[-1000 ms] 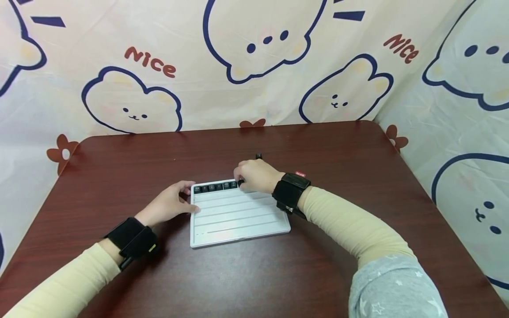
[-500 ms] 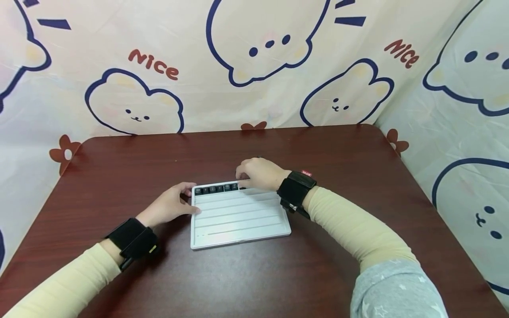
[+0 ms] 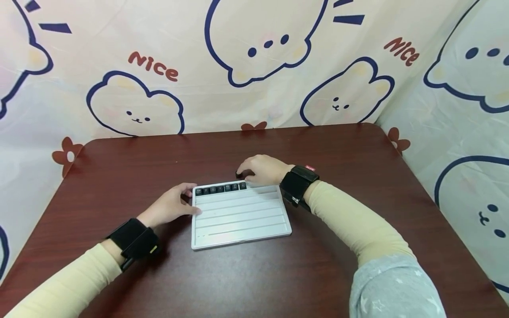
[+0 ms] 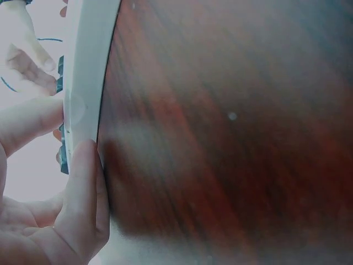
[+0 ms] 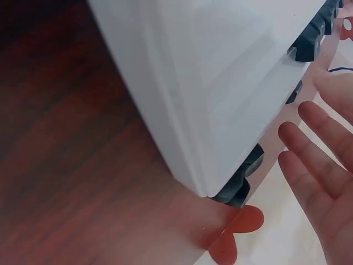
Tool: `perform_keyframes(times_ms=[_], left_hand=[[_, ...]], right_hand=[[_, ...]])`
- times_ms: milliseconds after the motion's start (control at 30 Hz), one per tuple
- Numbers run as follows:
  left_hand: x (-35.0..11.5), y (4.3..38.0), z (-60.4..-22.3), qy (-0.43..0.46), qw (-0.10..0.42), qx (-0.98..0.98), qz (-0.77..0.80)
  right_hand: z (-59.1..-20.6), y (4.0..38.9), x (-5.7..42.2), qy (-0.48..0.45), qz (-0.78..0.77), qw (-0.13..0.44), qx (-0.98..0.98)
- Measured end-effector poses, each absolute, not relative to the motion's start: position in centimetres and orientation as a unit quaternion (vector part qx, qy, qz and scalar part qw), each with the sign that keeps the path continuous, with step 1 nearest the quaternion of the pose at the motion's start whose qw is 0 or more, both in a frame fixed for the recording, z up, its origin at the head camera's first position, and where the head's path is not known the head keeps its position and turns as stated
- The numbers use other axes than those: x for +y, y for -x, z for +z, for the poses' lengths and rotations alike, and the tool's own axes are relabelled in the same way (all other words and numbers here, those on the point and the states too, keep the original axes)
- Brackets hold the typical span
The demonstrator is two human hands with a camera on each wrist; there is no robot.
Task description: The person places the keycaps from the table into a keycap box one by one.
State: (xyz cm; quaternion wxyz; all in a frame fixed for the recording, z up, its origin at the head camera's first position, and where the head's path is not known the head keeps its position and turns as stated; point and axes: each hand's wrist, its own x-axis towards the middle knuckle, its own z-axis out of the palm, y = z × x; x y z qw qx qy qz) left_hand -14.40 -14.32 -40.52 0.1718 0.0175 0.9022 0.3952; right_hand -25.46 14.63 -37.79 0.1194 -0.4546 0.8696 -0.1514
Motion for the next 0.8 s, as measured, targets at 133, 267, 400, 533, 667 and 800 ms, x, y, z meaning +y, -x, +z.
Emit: perform_keyframes(times_ms=[133,267,400,533,667,800], left_hand=[[-14.3,14.4,-40.6,-0.016,0.174,0.902,0.396],[-14.2,14.4,-40.5,-0.013,0.175,0.901,0.397],[-14.1,14.5,-40.5,-0.013,0.176,0.902,0.394],[-14.2,14.6,-40.6,-0.014,0.178,0.902,0.393],[-14.2,14.6,-40.6,-0.016,0.177,0.902,0.394],[-14.3,14.6,-40.5,-0.016,0.176,0.902,0.394]], right_hand=[[-37.5,26.1,14.0,0.471,-0.149,0.119,0.861],[-37.1,26.6,13.3,0.478,-0.146,0.119,0.858],[-37.1,27.2,12.6,0.472,-0.134,0.138,0.861],[-37.4,27.4,12.0,0.458,-0.118,0.163,0.866],[-37.8,27.5,11.5,0.453,-0.106,0.167,0.869],[-37.9,27.7,11.0,0.454,-0.101,0.161,0.871]])
